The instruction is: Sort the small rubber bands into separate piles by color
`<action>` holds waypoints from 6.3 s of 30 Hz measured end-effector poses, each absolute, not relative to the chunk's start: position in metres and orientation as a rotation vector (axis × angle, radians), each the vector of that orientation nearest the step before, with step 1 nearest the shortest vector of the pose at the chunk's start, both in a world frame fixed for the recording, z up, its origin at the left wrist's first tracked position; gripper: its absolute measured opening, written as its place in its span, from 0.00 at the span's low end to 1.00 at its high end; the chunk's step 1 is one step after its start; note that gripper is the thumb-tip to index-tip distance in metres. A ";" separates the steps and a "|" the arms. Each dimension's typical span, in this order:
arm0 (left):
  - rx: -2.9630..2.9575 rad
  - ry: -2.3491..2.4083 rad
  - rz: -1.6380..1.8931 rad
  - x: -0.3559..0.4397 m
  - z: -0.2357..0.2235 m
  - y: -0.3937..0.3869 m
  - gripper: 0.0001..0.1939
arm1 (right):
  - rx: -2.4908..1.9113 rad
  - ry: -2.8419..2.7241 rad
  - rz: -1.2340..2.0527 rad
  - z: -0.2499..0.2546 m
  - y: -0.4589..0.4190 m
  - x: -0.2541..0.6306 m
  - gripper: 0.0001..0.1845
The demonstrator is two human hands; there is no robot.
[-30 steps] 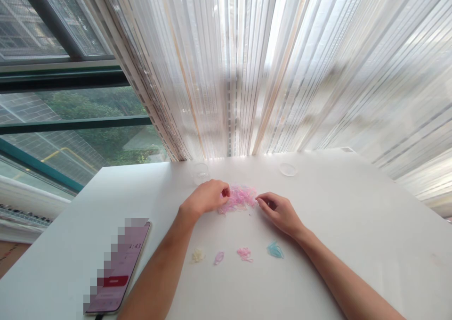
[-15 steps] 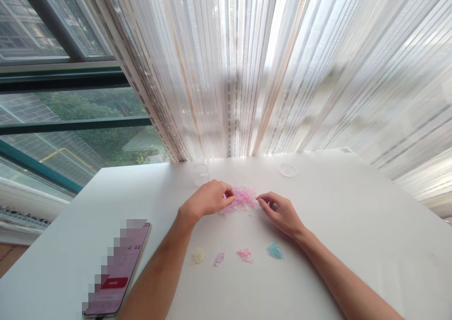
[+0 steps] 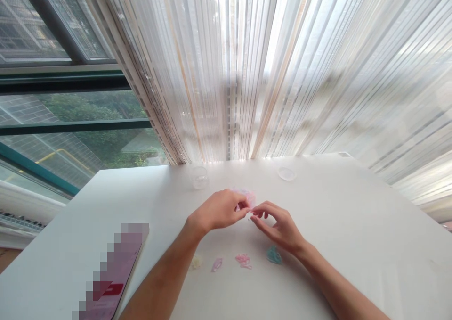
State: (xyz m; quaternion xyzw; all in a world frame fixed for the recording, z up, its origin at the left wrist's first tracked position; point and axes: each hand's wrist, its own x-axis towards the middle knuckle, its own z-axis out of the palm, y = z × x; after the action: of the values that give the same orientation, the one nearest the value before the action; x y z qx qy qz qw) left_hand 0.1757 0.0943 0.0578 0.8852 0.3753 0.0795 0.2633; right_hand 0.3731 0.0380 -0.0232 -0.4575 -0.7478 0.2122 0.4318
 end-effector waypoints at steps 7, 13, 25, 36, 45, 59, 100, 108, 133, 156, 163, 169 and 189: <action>2.389 1.003 0.213 0.176 0.058 0.093 0.09 | -1.193 -1.856 0.536 -0.021 0.037 0.373 0.11; 2.375 0.977 0.184 0.175 0.056 0.095 0.07 | -1.187 -1.838 0.537 -0.022 0.037 0.374 0.10; 2.350 0.913 0.284 0.177 0.054 0.095 0.08 | -1.168 -1.821 0.538 -0.021 0.036 0.373 0.09; 2.335 0.900 0.303 0.176 0.056 0.096 0.10 | -1.144 -1.815 0.543 -0.021 0.036 0.372 0.07; 2.356 0.938 0.289 0.176 0.054 0.097 0.09 | -1.153 -1.786 0.547 -0.021 0.035 0.373 0.06; 2.331 0.915 0.393 0.179 0.054 0.095 0.08 | -1.126 -1.696 0.527 -0.019 0.036 0.372 0.04; 2.217 0.988 0.473 0.156 0.082 0.086 0.07 | -1.109 -1.644 0.663 -0.005 0.031 0.373 0.08; 2.246 0.980 0.435 0.152 0.083 0.052 0.07 | -1.012 -1.764 0.687 0.018 0.007 0.349 0.06; 1.819 1.295 0.603 0.121 0.005 -0.077 0.11 | -1.315 -1.572 0.882 -0.030 -0.101 0.302 0.11; 2.141 1.366 0.494 0.143 0.001 -0.048 0.09 | -1.448 -1.666 0.955 -0.034 -0.081 0.345 0.15; 2.255 1.382 0.440 0.150 0.001 -0.029 0.10 | -1.456 -1.637 0.933 -0.039 -0.085 0.352 0.15; 2.258 1.397 0.378 0.153 -0.001 -0.027 0.10 | -1.408 -1.670 0.917 -0.040 -0.086 0.350 0.14; 2.351 1.347 0.367 0.144 0.002 -0.025 0.12 | -1.389 -1.683 0.889 -0.041 -0.088 0.349 0.13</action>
State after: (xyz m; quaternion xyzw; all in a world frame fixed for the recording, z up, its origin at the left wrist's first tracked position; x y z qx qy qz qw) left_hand 0.1440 -0.0247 0.0022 0.8421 0.4825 0.1313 0.2020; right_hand 0.3493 -0.0878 -0.0410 -0.5446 -0.6598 0.3488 0.3826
